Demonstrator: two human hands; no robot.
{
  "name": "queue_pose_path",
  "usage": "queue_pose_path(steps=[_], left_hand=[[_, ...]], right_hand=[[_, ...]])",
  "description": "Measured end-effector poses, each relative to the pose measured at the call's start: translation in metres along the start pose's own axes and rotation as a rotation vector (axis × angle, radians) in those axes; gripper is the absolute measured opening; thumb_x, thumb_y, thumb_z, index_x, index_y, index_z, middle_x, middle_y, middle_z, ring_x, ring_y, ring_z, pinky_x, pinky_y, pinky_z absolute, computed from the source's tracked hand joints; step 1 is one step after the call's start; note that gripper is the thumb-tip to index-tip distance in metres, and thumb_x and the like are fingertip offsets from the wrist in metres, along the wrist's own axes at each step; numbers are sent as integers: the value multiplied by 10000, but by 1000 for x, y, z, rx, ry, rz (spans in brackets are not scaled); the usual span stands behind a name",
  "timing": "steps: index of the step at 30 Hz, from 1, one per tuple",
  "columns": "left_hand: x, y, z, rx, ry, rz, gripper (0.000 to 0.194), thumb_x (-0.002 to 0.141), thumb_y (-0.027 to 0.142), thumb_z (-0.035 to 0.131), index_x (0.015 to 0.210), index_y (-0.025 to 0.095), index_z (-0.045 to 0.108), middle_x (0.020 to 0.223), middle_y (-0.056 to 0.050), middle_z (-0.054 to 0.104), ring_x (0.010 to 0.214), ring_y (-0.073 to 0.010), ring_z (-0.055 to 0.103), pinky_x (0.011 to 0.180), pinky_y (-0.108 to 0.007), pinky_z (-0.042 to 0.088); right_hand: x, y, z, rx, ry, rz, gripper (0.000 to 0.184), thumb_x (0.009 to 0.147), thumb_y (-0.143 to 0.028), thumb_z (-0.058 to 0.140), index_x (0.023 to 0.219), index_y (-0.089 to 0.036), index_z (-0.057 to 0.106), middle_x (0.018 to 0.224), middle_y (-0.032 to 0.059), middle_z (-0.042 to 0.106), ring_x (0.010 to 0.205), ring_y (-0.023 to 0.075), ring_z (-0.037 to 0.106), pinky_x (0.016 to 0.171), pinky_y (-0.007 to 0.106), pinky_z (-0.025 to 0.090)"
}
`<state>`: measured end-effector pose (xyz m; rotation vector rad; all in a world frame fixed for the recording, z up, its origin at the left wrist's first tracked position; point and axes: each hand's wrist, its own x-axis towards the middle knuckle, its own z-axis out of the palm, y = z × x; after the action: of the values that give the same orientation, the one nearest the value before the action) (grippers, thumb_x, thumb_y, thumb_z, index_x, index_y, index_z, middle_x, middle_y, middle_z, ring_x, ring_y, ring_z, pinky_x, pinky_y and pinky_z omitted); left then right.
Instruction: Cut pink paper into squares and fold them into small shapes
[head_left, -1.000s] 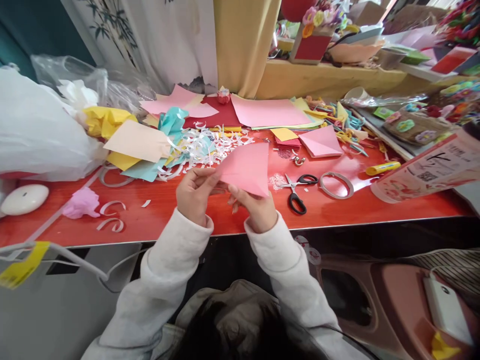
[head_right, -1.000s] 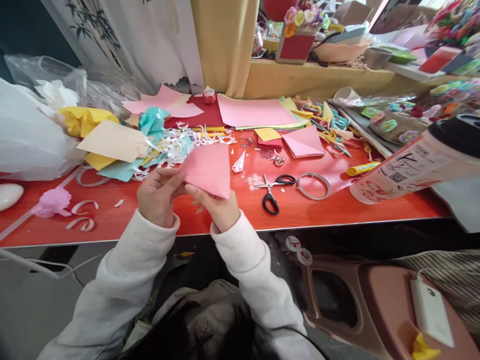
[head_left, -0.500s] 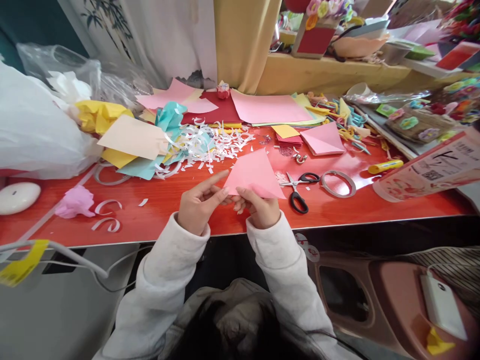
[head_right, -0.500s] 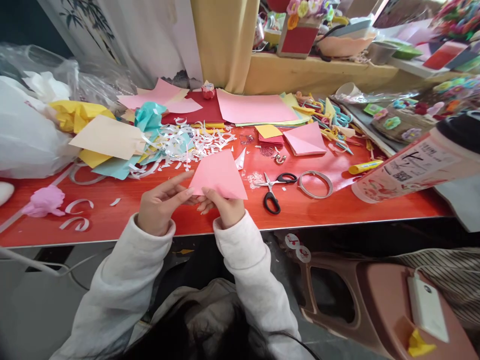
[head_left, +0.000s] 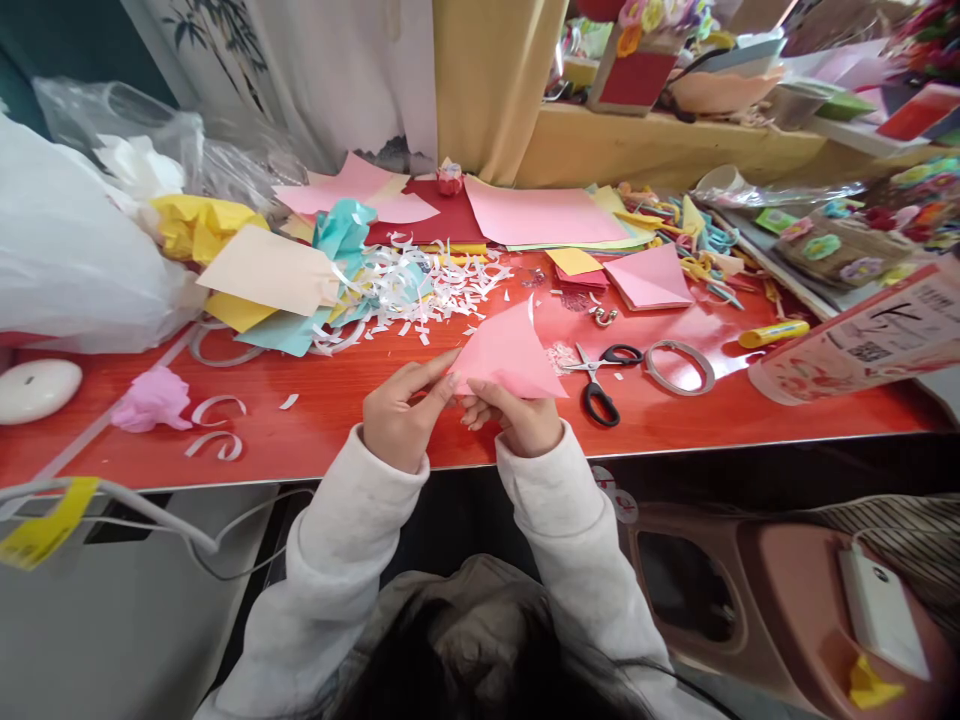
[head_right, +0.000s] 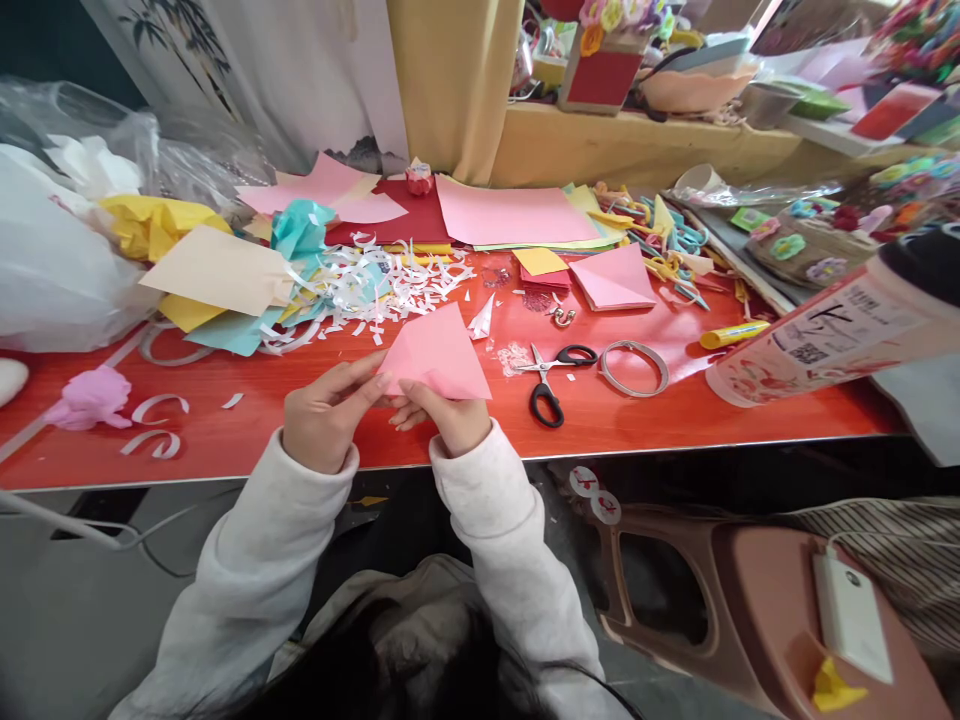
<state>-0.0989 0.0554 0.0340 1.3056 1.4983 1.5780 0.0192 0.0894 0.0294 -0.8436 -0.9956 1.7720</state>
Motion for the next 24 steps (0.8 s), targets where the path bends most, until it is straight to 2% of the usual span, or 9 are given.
queue_pose_path(steps=[5,9,15,17,19,21,24], left_hand=[[-3,-6,-2,309,26,239,248,759,244,534,979,281,643,667,10,564,600,-90,533,589,-205,436],[-4,-4,-5,489,12,461,301,780,160,481,1022,273,620,672,0,526,604,-89,490,587,-201,416],[-5,3,-5,492,-45,533,298,751,159,476,988,220,646,709,-29,508,624,-112,478,591,-234,435],[-5,5,-6,440,-86,510,287,741,186,498,985,199,649,719,-37,516,649,-121,488,613,-245,443],[-4,6,-8,334,-138,399,301,748,231,512,1021,185,630,752,-41,553,685,-128,518,659,-253,452],[-3,6,-10,172,-156,188,300,772,289,499,1022,183,627,755,-33,600,680,-128,558,678,-254,463],[1,5,-13,-10,-200,-96,240,762,348,515,791,175,678,622,-9,628,563,-125,583,600,-244,483]], right_hand=[[0,2,2,22,41,-19,177,608,-289,657,591,-119,614,528,25,635,415,106,578,402,197,496],[2,4,0,33,15,-32,216,584,-326,678,595,-121,612,524,26,630,413,115,580,401,213,506],[0,1,0,-21,-4,-59,248,623,-376,645,603,-130,622,537,25,628,425,105,577,439,217,515],[0,1,-1,-33,2,-73,250,636,-371,635,578,-128,617,498,21,611,404,102,562,410,209,496],[1,2,-1,-28,31,-96,248,639,-355,633,548,-126,606,468,16,596,368,97,538,354,198,458],[2,3,-1,-17,68,-122,238,640,-335,632,532,-126,597,464,12,590,343,89,517,314,190,419],[2,2,0,-33,88,-136,226,640,-322,628,525,-132,586,464,1,583,329,79,495,303,189,391]])
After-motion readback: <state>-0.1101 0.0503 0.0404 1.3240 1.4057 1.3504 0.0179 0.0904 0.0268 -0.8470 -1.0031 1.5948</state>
